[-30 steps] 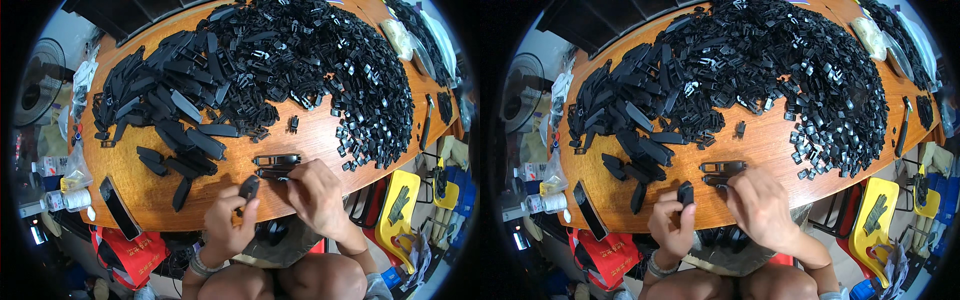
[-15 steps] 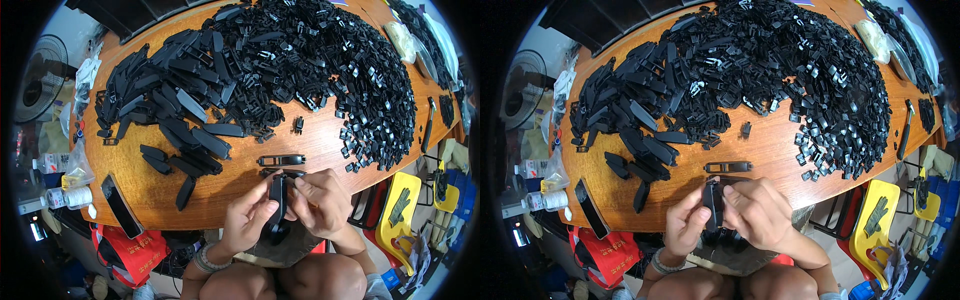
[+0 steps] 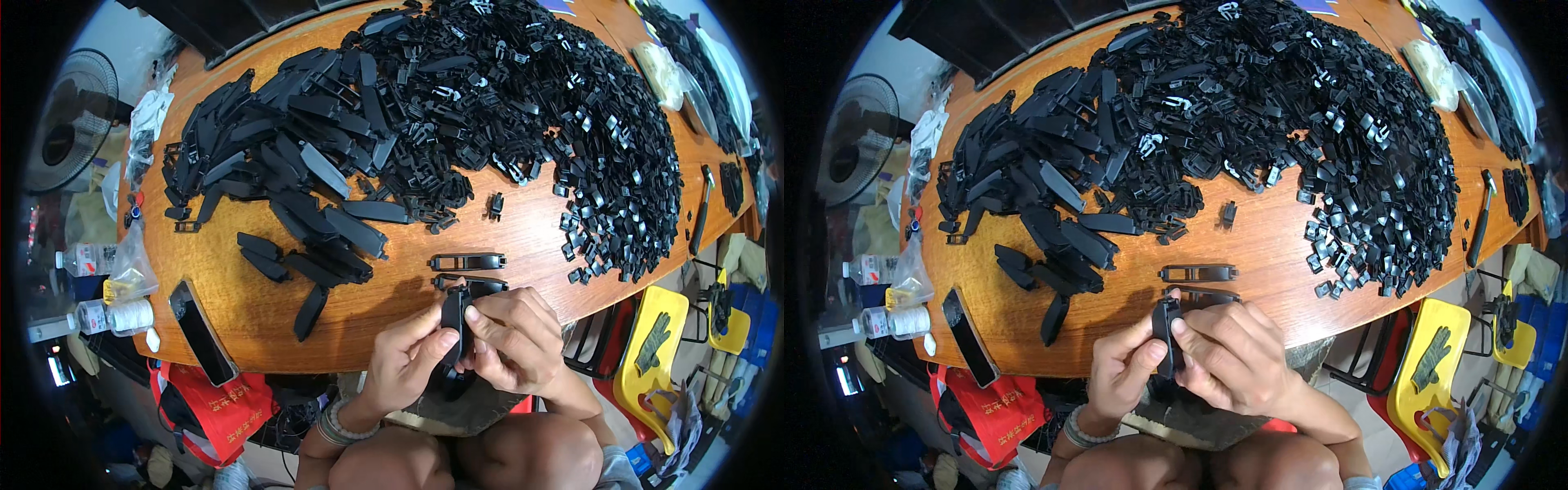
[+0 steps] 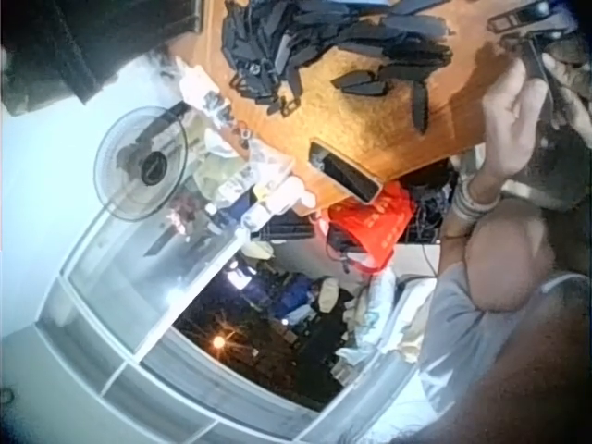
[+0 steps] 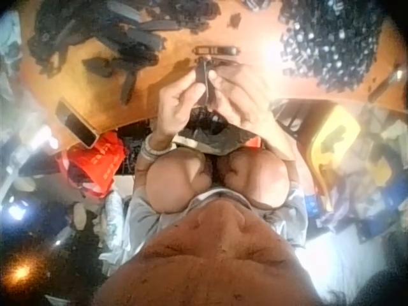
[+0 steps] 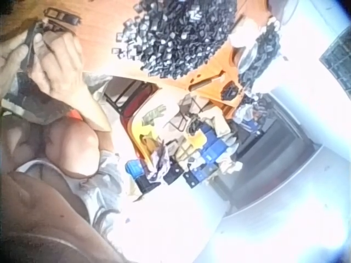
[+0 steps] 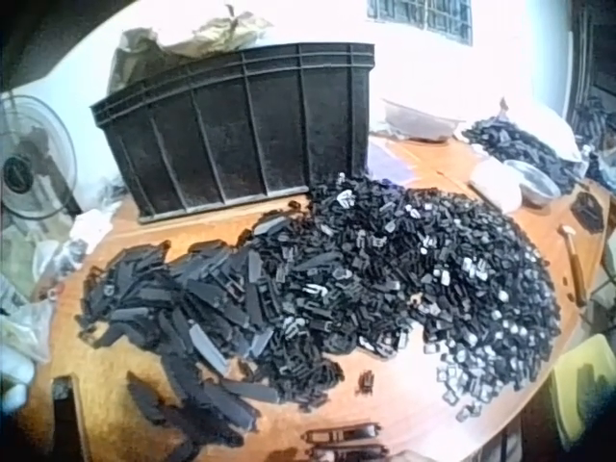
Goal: The person assembles small black plastic and metal mechanical components by hand, tapping them together with a small hammer.
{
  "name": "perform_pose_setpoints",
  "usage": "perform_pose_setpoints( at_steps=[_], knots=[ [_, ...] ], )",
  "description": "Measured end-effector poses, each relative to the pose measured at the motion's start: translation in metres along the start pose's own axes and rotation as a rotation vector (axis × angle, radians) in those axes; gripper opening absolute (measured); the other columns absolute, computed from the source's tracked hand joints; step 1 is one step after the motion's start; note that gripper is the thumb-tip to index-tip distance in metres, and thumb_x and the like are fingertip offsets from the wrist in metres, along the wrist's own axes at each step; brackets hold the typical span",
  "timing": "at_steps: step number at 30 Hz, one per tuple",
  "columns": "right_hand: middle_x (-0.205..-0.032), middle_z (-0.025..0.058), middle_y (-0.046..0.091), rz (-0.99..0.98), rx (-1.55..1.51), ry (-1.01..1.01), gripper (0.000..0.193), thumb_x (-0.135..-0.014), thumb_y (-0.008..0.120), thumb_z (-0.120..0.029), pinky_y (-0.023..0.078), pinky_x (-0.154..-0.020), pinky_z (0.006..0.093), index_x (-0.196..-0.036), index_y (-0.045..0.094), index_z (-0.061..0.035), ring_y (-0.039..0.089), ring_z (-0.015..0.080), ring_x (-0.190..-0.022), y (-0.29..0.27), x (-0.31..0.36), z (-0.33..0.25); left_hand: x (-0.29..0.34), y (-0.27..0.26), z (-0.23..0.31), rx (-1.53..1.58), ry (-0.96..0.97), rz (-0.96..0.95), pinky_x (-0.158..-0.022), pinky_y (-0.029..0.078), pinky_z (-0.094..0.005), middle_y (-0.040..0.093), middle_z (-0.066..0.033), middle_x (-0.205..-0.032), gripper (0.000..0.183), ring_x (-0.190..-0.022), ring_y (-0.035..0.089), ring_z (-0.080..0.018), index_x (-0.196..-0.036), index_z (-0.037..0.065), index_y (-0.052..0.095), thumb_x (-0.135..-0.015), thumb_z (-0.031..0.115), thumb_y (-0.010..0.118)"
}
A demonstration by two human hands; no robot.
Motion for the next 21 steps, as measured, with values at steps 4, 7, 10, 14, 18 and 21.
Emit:
perform_pose_setpoints(
  at_steps=[4,7,10,14,18,21],
  knots=[
    [-0.087,0.0112,0.063,-0.006,-0.063,0.020,0.027,-0.075,0.066,-0.007,0.045,-0.060,0.0332,-0.100,0.066,0.0042,0.061,0.0250,-0.071,0.001,0.002,0.006,0.001,0.005,-0.005,0.137,-0.121,-0.047,-0.064,0.048,-0.0233,0.061,-0.0078,-0.085,0.033,-0.073,0.057,-0.0085,-0.125,-0.008,0.050,-0.099,0.012,0.047],
    [-0.093,0.0111,0.063,-0.071,-0.028,0.058,0.029,-0.074,0.067,-0.007,0.045,-0.065,0.0336,-0.102,0.067,0.0009,0.061,0.0251,-0.079,0.007,0.005,0.006,0.003,0.003,-0.016,0.320,-0.175,-0.025,-0.060,0.047,-0.0228,0.061,-0.0083,-0.081,0.033,-0.069,0.057,-0.0092,-0.123,-0.008,0.050,-0.099,0.013,0.046],
    [-0.101,0.0104,0.061,-0.078,0.121,0.029,0.032,-0.072,0.069,-0.009,0.044,-0.072,0.0344,-0.104,0.067,-0.0037,0.059,0.0246,-0.091,0.004,0.005,0.004,0.007,0.001,-0.026,0.550,-0.246,-0.078,-0.060,0.048,-0.0242,0.062,-0.0125,-0.085,0.038,-0.064,0.058,-0.0143,-0.130,-0.009,0.047,-0.099,0.013,0.043],
    [-0.106,0.0078,0.060,-0.251,0.114,-0.030,0.037,-0.067,0.071,-0.009,0.041,-0.077,0.0343,-0.104,0.067,-0.0048,0.057,0.0235,-0.095,0.013,0.015,-0.002,0.011,-0.008,-0.014,0.048,-0.136,-0.147,-0.058,0.048,-0.0288,0.062,-0.0117,-0.075,0.026,-0.064,0.061,-0.0173,-0.110,-0.007,0.059,-0.097,0.014,0.052],
    [-0.097,0.0088,0.058,-0.402,0.254,0.147,0.033,-0.068,0.072,-0.008,0.040,-0.073,0.0364,-0.099,0.064,-0.0004,0.054,0.0259,-0.087,0.011,0.023,0.014,0.003,-0.047,0.054,-1.037,0.309,0.306,-0.056,0.046,-0.0343,0.056,-0.0129,-0.075,0.031,-0.063,0.058,-0.0264,-0.113,0.000,0.062,-0.082,0.001,0.060],
    [-0.094,0.0086,0.057,-0.395,0.314,0.264,0.032,-0.068,0.073,-0.009,0.040,-0.073,0.0366,-0.098,0.063,-0.0008,0.053,0.0271,-0.087,0.002,0.026,0.028,-0.025,-0.055,0.070,-1.375,0.438,0.324,-0.062,0.044,-0.0365,0.042,-0.0091,-0.078,0.043,-0.074,0.050,-0.0265,-0.113,0.003,0.061,-0.070,-0.002,0.061]
  ],
)
Point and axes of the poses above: each hand's wrist, its own x-axis away from the middle knuckle, its own y-axis out of the palm, z = x × y, the point moved 9 cm from there along -x, towards the middle knuckle
